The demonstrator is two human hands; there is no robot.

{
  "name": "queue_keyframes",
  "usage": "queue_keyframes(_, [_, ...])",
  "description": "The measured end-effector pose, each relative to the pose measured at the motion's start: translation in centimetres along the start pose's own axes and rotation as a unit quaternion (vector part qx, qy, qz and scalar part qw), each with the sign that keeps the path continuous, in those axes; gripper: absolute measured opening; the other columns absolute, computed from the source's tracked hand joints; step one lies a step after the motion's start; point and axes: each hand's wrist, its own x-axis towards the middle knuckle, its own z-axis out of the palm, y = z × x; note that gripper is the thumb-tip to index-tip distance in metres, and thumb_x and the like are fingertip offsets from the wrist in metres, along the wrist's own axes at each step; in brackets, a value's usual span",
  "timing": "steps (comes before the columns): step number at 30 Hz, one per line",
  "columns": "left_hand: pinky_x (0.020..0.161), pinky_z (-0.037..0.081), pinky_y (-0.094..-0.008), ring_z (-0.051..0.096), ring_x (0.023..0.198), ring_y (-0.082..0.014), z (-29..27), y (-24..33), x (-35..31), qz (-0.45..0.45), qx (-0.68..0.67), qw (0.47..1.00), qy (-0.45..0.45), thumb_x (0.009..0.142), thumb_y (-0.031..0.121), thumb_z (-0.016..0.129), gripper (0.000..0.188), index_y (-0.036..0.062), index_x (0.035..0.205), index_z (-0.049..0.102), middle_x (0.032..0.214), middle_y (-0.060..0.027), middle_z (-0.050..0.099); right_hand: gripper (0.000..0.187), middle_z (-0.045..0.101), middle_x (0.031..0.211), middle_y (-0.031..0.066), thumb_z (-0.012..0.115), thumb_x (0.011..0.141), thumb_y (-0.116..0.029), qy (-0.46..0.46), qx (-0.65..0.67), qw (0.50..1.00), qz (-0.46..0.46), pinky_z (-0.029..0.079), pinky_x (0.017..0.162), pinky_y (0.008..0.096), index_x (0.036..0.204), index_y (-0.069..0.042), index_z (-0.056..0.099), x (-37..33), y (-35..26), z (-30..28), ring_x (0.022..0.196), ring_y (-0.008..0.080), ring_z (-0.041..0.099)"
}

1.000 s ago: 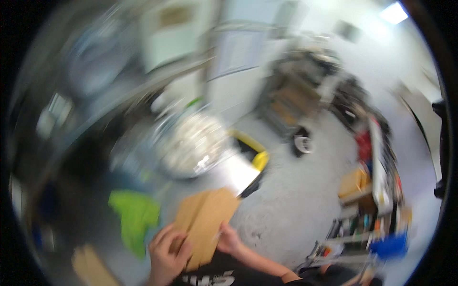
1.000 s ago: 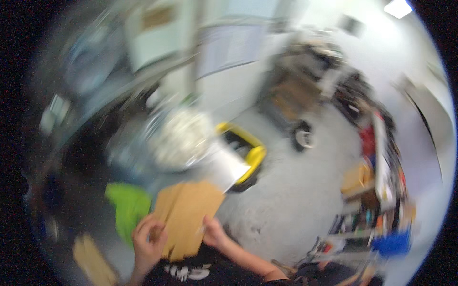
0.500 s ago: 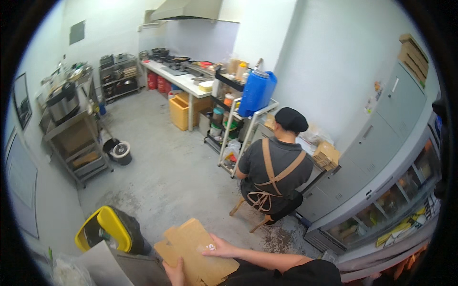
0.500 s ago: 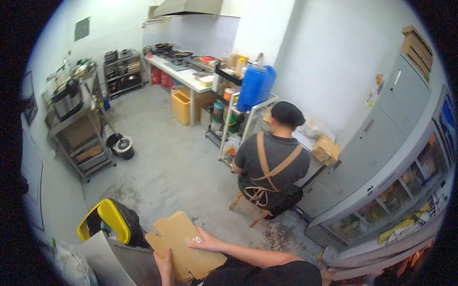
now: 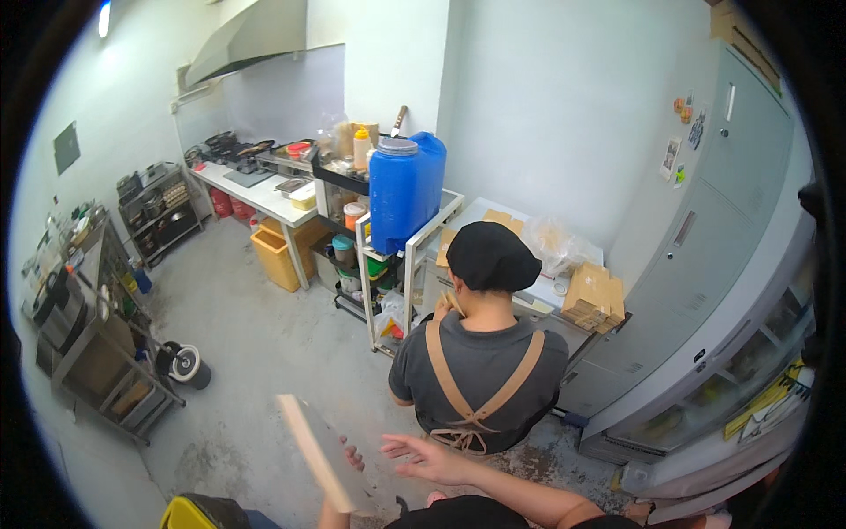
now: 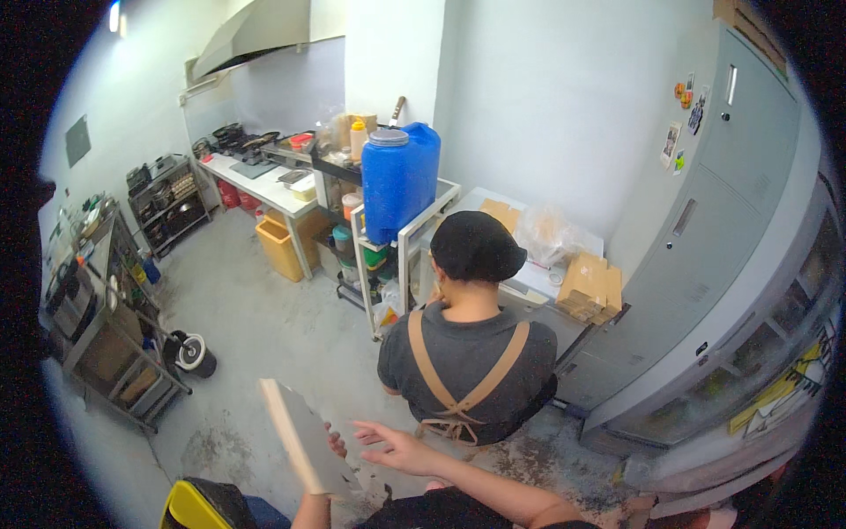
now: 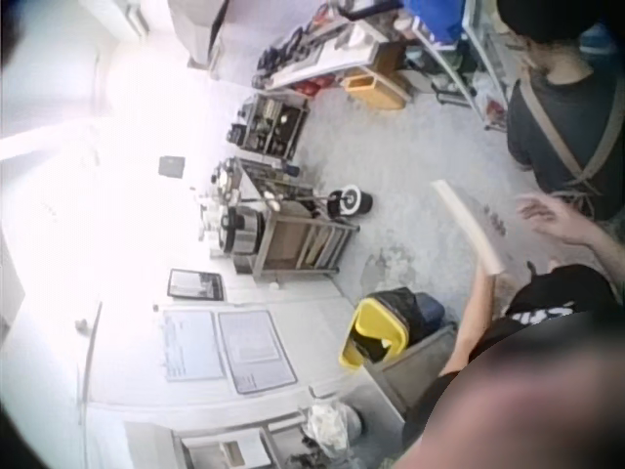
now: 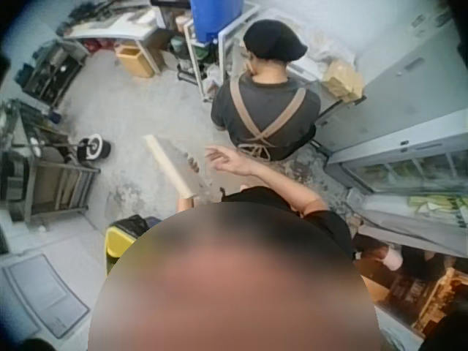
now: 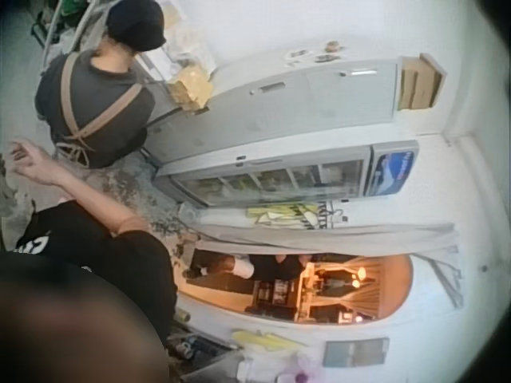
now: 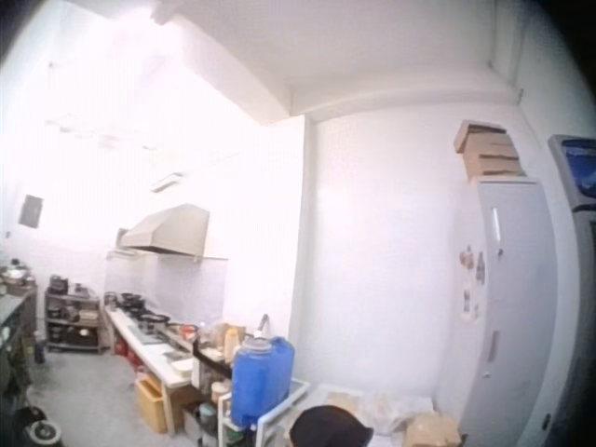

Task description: The person assembles flat cardboard pieces into small boxes on a stainless steel counter. They fold the pieces, align edges, and stack completed units. A coworker is visible nearby also handling cardboard.

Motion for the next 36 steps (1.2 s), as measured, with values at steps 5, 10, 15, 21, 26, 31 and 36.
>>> queue_keyframes(5, [0.065,0.042,-0.0345,0.050,0.075,-0.0185,-5.4,2.5,13.5,-0.190,-0.201,0.960,0.034,0.092,0.043,0.047,0.048,0.0062,0.123,0.046,0.091,-0.0080,0.054,0.049,0.059,0.122,0.0110,0.066,0.087,-0.025,0.226,-0.112,0.965,0.073,0.047,0.090,0.0360,0.130,-0.008,0.049,-4.0,2.0,-5.9,0.111,0.0221,0.058])
queue_keyframes(10, [0.091,0.044,-0.0499,0.054,0.107,-0.0330,-5.5,-4.5,20.5,-0.249,0.248,0.848,0.398,0.088,0.069,0.038,0.074,0.0133,0.136,0.042,0.124,-0.0127,0.054,0.044,0.062,0.114,0.0134,0.066,0.087,-0.019,0.447,-0.077,0.848,0.275,0.049,0.086,0.0337,0.126,-0.006,0.052,-7.8,6.6,-2.8,0.105,0.0219,0.061])
queue_keyframes(15, [0.093,0.045,-0.0466,0.055,0.109,-0.0280,-4.1,-0.2,26.3,-0.401,0.297,0.816,0.291,0.081,0.078,0.038,0.083,0.0152,0.134,0.048,0.126,-0.0085,0.055,0.041,0.062,0.108,0.0096,0.064,0.088,-0.011,0.648,0.080,0.702,0.283,0.049,0.082,0.0298,0.125,-0.002,0.051,-2.0,10.1,5.9,0.099,0.0177,0.060])
queue_keyframes(21, [0.089,0.047,-0.0400,0.060,0.102,-0.0250,-5.6,4.7,43.4,-0.401,0.553,0.707,0.183,0.079,0.076,0.048,0.093,-0.0051,0.124,0.053,0.117,-0.0157,0.061,0.038,0.062,0.107,0.0092,0.065,0.088,-0.016,0.698,0.135,0.649,0.270,0.048,0.082,0.0298,0.122,-0.003,0.053,12.7,4.8,19.7,0.096,0.0163,0.059])
queue_keyframes(26, [0.091,0.046,-0.0388,0.058,0.110,-0.0287,-3.3,5.7,50.7,-0.330,0.739,0.578,0.103,0.078,0.074,0.051,0.097,-0.0125,0.124,0.050,0.119,-0.0220,0.060,0.044,0.063,0.112,0.0154,0.062,0.090,-0.020,0.649,0.113,0.640,0.396,0.050,0.081,0.0362,0.129,-0.004,0.050,20.3,0.1,28.3,0.095,0.0234,0.061])
queue_keyframes(31, [0.088,0.047,-0.0364,0.061,0.104,-0.0245,0.3,8.4,42.1,-0.424,0.642,0.638,-0.019,0.086,0.066,0.047,0.081,-0.0056,0.121,0.056,0.114,-0.0176,0.063,0.049,0.061,0.114,0.0132,0.064,0.087,-0.019,0.794,0.138,0.523,0.278,0.048,0.085,0.0350,0.131,-0.003,0.047,26.3,0.6,33.5,0.100,0.0211,0.058])
queue_keyframes(36, [0.077,0.052,-0.0313,0.064,0.086,-0.0177,8.4,11.9,22.6,-0.584,0.546,0.512,-0.314,0.096,0.039,0.050,0.042,0.0024,0.114,0.061,0.097,-0.0098,0.068,0.067,0.050,0.126,0.0142,0.063,0.087,-0.027,0.924,0.150,0.331,-0.124,0.045,0.089,0.0355,0.138,-0.002,0.029,32.7,2.3,35.8,0.107,0.0227,0.053])
